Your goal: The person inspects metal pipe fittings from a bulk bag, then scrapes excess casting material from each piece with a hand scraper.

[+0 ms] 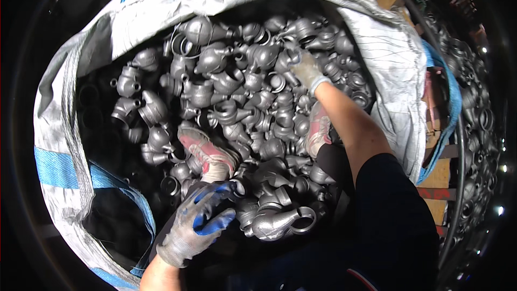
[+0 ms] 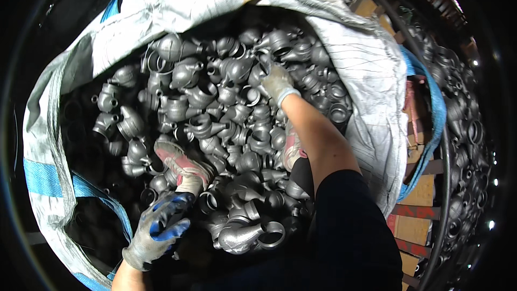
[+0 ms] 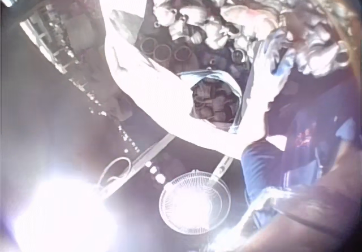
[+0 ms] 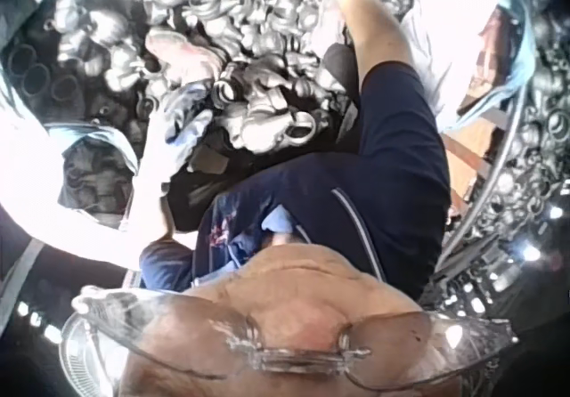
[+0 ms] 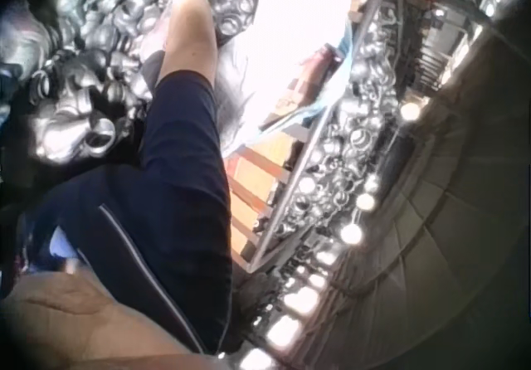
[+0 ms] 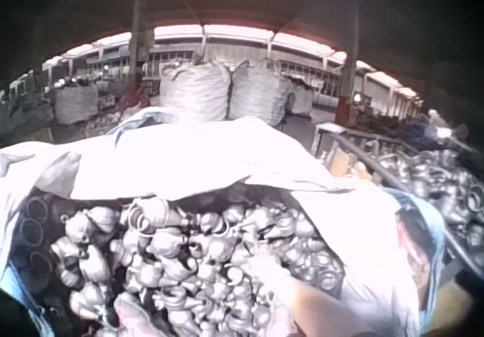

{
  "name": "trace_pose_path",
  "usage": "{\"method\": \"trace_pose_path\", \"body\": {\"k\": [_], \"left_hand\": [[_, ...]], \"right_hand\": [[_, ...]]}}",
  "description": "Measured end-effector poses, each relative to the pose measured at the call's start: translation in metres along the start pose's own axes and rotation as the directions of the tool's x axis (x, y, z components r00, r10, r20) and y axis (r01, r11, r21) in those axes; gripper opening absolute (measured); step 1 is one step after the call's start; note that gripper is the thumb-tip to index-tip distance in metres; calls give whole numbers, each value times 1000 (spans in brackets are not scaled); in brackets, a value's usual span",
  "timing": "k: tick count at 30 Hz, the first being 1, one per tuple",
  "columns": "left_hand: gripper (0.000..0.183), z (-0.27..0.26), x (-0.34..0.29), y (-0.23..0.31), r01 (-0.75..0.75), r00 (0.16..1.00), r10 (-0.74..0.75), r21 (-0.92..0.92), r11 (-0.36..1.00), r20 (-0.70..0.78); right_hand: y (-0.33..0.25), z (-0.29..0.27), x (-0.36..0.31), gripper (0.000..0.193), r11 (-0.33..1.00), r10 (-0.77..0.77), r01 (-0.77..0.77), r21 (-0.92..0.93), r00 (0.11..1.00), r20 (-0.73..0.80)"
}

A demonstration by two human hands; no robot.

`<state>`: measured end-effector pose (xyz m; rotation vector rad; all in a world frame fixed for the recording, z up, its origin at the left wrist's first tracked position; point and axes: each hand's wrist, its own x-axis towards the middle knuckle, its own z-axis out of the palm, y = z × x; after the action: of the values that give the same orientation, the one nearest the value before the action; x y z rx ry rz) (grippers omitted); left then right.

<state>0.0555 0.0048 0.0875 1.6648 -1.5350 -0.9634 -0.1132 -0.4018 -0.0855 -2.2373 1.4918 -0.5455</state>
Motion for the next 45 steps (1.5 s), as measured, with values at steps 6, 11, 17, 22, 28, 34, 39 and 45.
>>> {"method": "trace_pose_path", "body": {"k": [6, 11, 17, 22, 28, 34, 39, 45], "left_hand": [[35, -8, 3, -12, 1, 1000, 0, 51, 999, -26], [32, -5, -4, -14, 171, 975, -195, -193, 966, -110], [38, 7, 5, -19, 159, 960, -243, -440, 884, -141], [51, 27, 11, -16, -179, 974, 102, -408, 895, -203], [46, 42, 22, -8, -396, 870, 368, -20, 918, -328], [30, 69, 13, -33, -264, 890, -188, -806, 531, -416], [28, 63, 17, -47, -233, 885, -278, -871, 433, -374], [33, 58, 15, -35, -92, 954, -178, -804, 588, -239]], "right_hand": [[20, 34, 21, 35, 970, 158, -186, 155, 971, 179], [49, 22, -3, 35, 988, 127, -101, -117, 961, 244], [9, -90, -106, 13, 691, 114, -439, 574, 850, 514], [-59, -151, -180, 29, 643, -211, -381, 664, 745, 633], [-102, -147, -229, 29, 489, -706, 229, 842, 671, 228], [-124, -147, -258, 33, 609, -164, -226, 760, 902, 399], [-128, -143, -270, 35, 580, -198, -402, 708, 774, 601], [-121, -136, -251, 31, 377, -146, -411, 830, 858, 492]]}}
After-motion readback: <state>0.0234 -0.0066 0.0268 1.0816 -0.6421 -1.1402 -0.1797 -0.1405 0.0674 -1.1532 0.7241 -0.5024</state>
